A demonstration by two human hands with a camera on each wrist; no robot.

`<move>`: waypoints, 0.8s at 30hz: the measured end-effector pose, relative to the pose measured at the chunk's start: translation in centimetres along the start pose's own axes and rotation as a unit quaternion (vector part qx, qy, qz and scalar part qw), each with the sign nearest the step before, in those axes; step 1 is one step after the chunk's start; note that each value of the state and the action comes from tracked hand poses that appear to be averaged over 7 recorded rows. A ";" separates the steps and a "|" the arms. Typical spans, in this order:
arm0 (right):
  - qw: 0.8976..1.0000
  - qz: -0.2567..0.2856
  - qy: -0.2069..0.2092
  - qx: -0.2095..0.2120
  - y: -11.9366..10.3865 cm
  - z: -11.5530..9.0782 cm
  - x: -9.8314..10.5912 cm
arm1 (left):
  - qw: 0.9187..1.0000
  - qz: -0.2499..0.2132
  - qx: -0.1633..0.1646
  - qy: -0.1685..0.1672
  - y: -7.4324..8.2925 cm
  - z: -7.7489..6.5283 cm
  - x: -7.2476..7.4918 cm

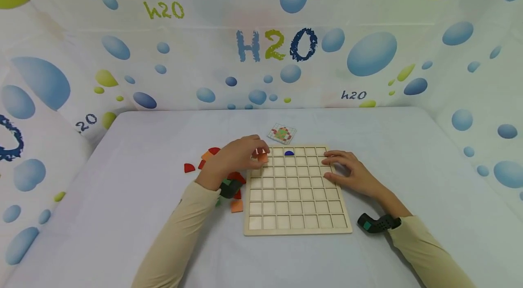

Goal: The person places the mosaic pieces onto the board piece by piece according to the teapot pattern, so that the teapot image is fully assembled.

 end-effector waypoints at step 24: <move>1.000 -0.004 0.000 0.000 0.1 0.1 0.1 | 0.999 0.007 -0.024 -0.037 1.8 3.4 -2.3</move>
Point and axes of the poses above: each hand's wrist, its own z-axis towards the middle knuckle, its own x-axis out of the back of the hand, y = z × x, the point moved 3 cm from there along z, towards the middle knuckle, and after that the axes turned 9 degrees about z, right-handed, at the moved point
